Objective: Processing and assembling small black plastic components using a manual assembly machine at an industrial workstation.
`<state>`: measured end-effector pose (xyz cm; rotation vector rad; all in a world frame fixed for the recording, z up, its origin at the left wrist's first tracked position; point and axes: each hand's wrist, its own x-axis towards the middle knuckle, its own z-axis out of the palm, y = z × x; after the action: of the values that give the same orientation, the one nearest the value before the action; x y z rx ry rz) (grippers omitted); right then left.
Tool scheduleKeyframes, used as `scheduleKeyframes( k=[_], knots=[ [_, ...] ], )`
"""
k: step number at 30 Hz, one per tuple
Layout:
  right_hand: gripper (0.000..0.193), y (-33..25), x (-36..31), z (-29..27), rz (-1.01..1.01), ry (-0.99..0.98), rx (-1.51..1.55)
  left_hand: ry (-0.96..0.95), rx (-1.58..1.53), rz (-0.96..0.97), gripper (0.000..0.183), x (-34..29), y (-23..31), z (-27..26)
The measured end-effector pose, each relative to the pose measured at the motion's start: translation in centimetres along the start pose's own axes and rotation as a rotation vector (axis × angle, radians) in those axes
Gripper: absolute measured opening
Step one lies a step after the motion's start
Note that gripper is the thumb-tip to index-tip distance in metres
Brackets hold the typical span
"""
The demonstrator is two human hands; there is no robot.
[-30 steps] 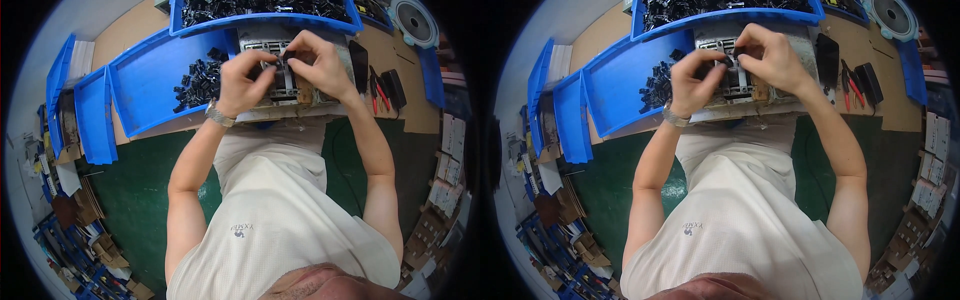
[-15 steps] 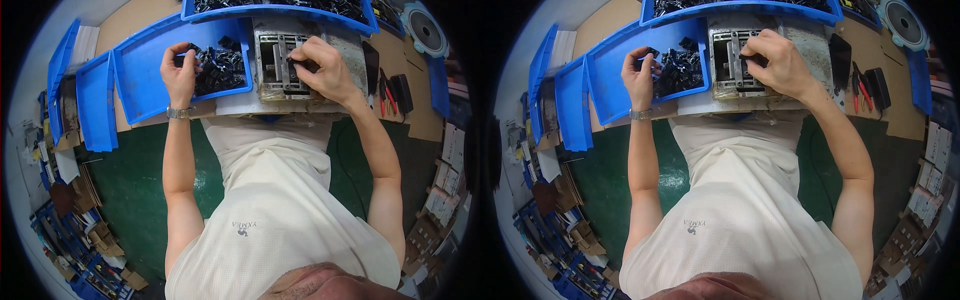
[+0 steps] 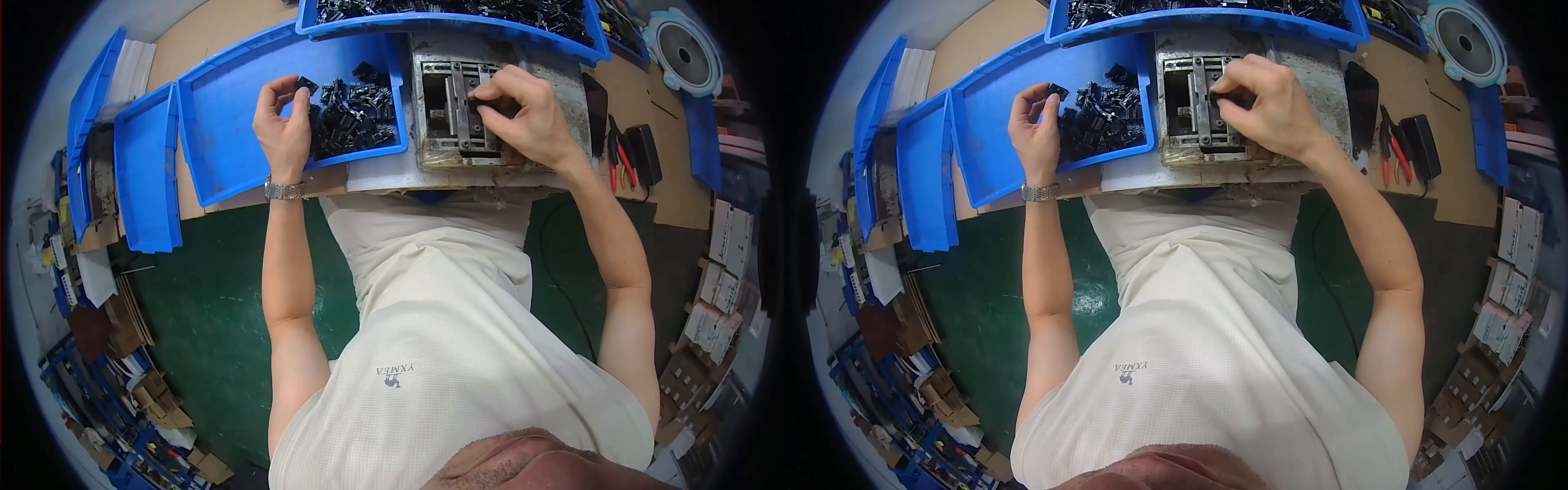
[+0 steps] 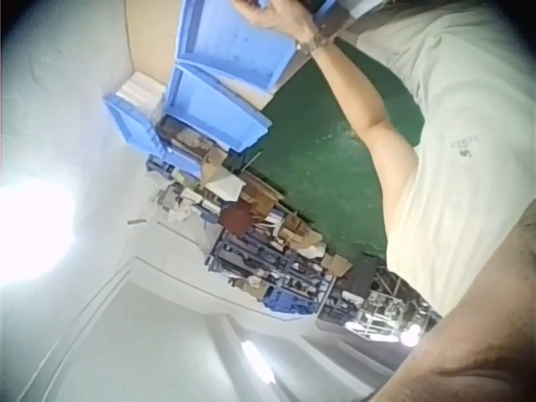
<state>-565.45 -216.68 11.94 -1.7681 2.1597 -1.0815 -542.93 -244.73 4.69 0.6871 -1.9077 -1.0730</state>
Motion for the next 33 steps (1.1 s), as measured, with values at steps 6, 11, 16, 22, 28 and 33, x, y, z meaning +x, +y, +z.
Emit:
scheduleKeyframes(
  k=[6,11,16,22,28,33],
  knots=[
    [0.019,-1.8,3.7,0.5,0.27,-0.047,0.421,-0.052,-0.525,-0.262,0.025,0.3,4.1,1.2],
    [0.025,-3.3,7.4,6.4,-0.109,-0.007,0.162,-0.102,-0.833,-0.385,0.032,-0.2,8.2,2.0],
    [0.015,-2.0,1.1,-6.2,0.135,0.489,-0.006,-0.223,-0.859,-0.349,0.027,-2.1,9.1,1.1],
    [0.046,15.2,-17.8,-14.1,0.805,0.06,-0.827,-0.336,-0.853,-0.393,0.023,-2.6,11.5,5.6],
    [0.047,14.3,-16.5,-11.4,0.883,-0.114,-0.826,-0.398,-0.866,-0.336,0.029,-2.7,13.9,7.5],
    [0.046,15.2,-17.0,-11.8,0.788,-0.087,-0.855,-0.42,-0.844,-0.305,0.031,-3.1,14.6,7.7]
  ],
)
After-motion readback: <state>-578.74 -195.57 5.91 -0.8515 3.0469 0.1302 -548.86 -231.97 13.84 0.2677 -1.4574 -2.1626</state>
